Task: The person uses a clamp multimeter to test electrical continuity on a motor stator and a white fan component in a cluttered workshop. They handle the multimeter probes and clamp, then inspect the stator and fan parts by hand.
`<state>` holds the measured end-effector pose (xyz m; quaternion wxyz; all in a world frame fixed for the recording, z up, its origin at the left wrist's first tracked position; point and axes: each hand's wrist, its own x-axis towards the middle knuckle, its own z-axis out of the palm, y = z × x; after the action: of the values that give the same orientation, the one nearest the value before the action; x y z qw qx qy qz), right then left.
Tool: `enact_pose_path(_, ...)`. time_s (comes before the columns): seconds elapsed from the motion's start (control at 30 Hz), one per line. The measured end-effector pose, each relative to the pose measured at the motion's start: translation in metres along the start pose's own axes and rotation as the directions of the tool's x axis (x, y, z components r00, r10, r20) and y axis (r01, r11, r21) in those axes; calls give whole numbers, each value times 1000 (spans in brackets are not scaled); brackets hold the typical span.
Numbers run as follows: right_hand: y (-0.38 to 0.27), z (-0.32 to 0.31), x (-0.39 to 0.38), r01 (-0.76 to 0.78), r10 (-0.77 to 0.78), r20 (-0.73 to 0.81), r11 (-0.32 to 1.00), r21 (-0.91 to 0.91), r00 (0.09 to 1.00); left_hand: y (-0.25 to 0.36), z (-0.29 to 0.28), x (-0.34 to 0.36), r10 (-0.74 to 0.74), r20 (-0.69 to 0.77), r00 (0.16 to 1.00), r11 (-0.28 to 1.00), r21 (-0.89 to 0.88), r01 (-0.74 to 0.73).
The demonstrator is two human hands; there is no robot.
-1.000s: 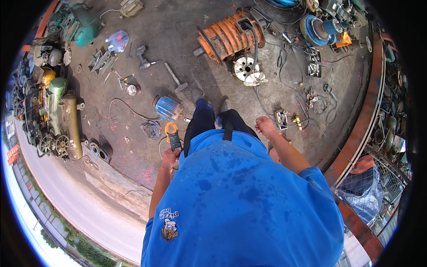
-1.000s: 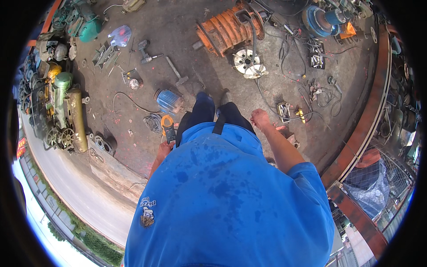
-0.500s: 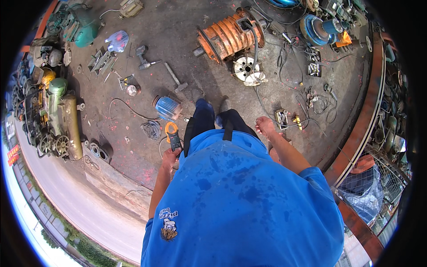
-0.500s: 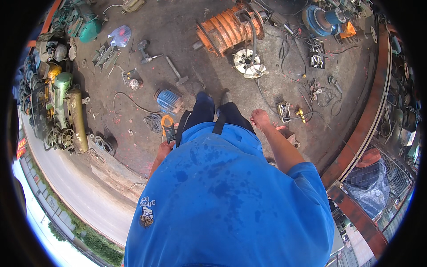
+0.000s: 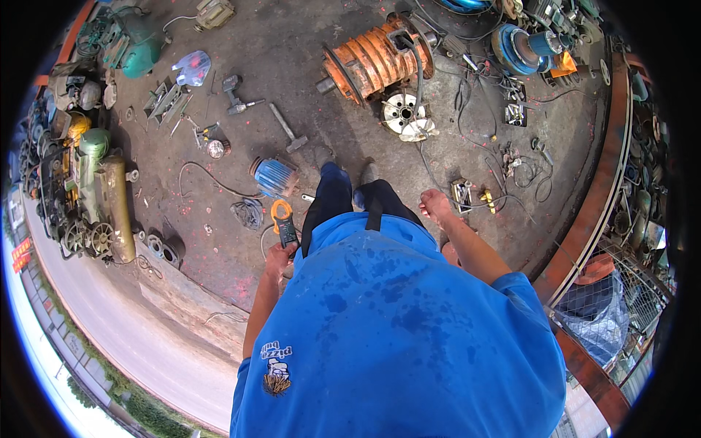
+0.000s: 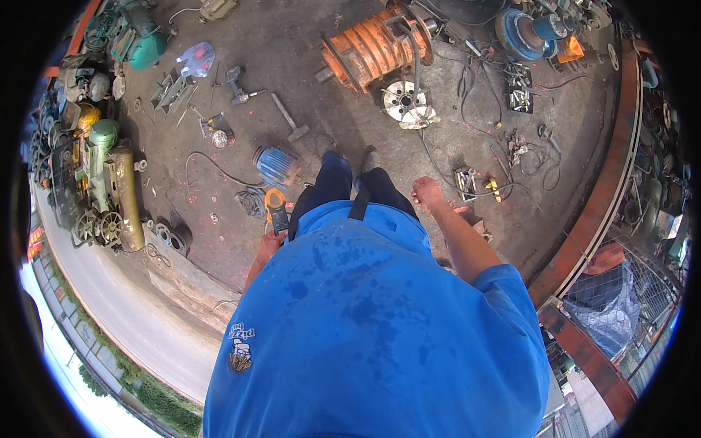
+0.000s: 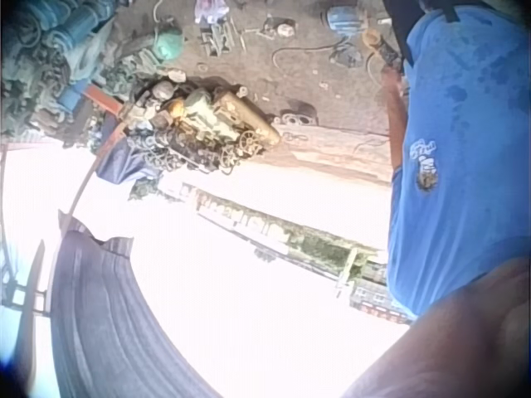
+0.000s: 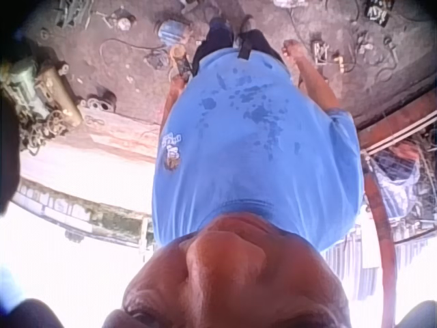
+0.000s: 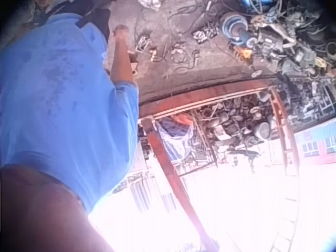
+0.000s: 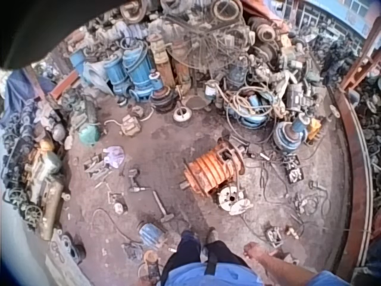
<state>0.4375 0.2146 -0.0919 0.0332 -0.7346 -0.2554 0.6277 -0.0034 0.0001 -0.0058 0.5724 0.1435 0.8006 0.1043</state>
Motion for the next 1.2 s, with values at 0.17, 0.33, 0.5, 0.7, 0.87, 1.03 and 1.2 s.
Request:
enact_pose_path(0.17, -4, 2, -5, 21, -21, 0, 1000, 23, 1000, 6, -2, -2, 1, 25, 1000, 1000, 15, -2)
enact_pose_path(0.33, -2, 1, -1, 18, -18, -1, 1000, 17, 1000, 20, -3, -11, -23, 20, 1000, 1000, 1, 23)
enact_pose_path(0.5, -6, 3, -4, 1, -1, -9, 1000, -1, 1000, 24, -4, -12, -28, 8, 1000, 999, 27, 28)
enact_pose_path(0.7, -1, 1, 1, -12, 12, -1, 1000, -12, 1000, 26, -3, -13, -38, 20, 999, 999, 3, 38)
enact_pose_path(0.87, -5, 4, -4, -8, 8, 17, 1000, 9, 1000, -10, -4, 7, 82, 47, 996, 997, 3, -82)
enact_pose_path(1.03, -1, 3, -2, 1, -1, 14, 1000, 7, 1000, 23, -3, -9, -7, 13, 1000, 999, 48, 7)
enact_pose_path(1.2, 3, 3, 2, -8, 8, 9, 1000, -18, 1000, 24, -4, -9, -24, 14, 1000, 999, 44, 23)
